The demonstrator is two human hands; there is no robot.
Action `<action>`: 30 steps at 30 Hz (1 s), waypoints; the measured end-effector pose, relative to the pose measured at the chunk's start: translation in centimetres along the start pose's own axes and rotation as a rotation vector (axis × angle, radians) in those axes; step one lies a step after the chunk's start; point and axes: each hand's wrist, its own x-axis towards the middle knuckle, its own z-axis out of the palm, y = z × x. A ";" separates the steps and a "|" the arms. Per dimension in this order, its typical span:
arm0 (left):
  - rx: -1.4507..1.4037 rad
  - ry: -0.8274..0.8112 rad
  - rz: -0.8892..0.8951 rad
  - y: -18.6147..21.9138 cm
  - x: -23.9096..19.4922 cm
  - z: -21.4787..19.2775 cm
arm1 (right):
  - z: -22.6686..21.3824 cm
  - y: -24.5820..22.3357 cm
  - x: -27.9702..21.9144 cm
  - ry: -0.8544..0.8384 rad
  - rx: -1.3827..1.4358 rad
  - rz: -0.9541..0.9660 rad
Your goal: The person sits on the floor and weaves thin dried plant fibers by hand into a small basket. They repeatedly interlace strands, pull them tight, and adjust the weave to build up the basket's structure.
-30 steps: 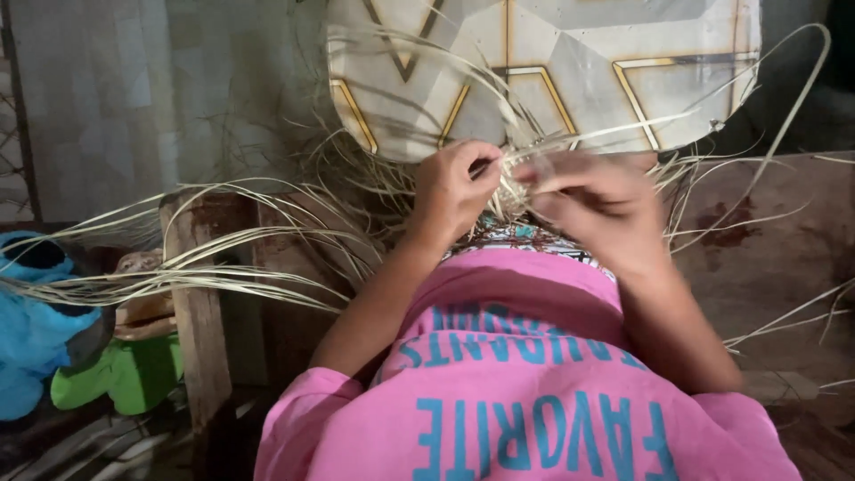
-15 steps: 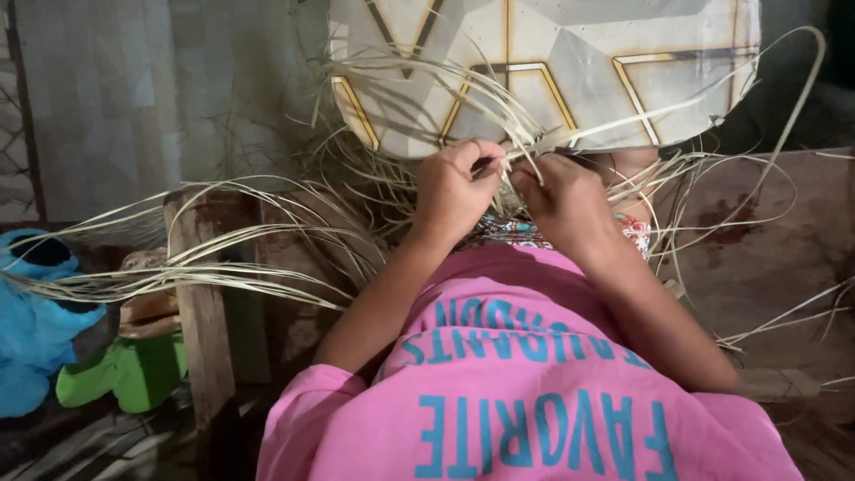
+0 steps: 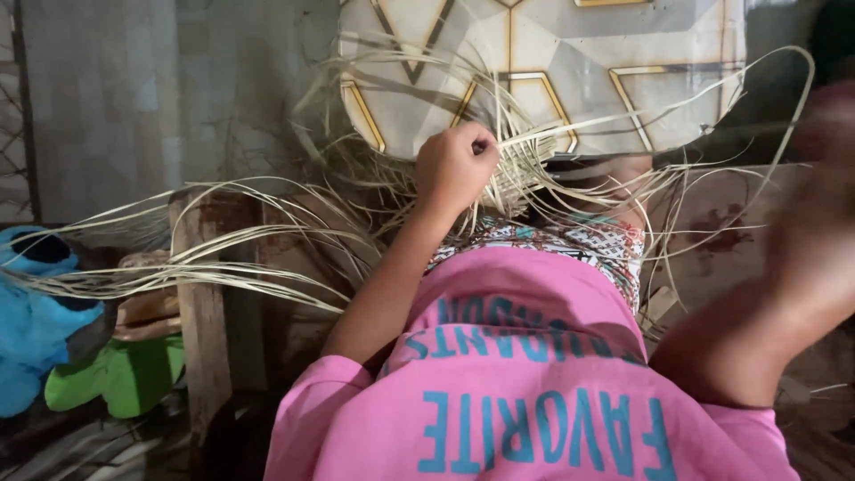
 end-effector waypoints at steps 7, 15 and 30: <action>0.036 -0.093 -0.118 0.3 0.7 -0.2 | -15.6 -8.1 5.0 -0.363 1.197 -0.166; -0.037 -0.139 -0.212 1.3 1.1 -1.6 | -16.4 -7.8 5.7 0.571 1.050 0.056; -0.069 -0.317 -0.566 2.7 1.7 -3.1 | -8.7 -19.0 3.5 -0.628 1.037 -0.462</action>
